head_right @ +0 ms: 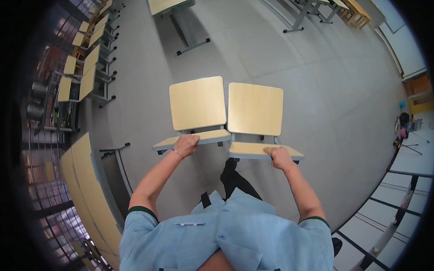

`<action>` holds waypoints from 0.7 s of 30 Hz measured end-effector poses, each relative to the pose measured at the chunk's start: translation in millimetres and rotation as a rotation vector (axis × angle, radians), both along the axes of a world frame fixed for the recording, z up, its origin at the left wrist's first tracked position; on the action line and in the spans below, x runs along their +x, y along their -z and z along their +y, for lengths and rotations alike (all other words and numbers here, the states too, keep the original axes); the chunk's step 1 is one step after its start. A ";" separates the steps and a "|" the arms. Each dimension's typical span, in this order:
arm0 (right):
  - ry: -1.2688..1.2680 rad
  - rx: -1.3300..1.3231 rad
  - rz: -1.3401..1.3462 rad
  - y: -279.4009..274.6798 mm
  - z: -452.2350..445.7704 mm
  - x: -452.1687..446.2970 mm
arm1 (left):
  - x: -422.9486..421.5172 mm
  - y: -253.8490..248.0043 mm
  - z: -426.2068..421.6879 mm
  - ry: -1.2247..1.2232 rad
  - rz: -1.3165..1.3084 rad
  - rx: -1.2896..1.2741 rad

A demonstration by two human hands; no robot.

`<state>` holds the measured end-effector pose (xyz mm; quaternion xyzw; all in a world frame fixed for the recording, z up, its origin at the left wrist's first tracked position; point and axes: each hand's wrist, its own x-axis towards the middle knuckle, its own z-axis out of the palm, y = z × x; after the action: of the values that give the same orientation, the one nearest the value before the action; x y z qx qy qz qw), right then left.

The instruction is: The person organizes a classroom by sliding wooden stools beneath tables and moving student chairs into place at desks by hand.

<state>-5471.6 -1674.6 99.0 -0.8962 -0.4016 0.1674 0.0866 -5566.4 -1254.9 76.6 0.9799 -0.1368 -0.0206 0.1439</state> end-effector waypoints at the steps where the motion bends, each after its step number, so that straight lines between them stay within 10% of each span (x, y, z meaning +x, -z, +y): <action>1: 0.010 -0.002 0.005 -0.8 4.5 25.9 | 25.4 -0.3 1.9 0.001 0.003 0.012; 21: 0.151 -0.192 -0.018 0.5 38.7 511.2 | 536.3 -0.9 51.2 0.159 0.067 -0.003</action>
<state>-4960.4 -1636.0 98.5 -0.9295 -0.3159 0.1901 0.0091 -5030.1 -1203.7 77.4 0.9644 -0.2095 -0.0645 0.1478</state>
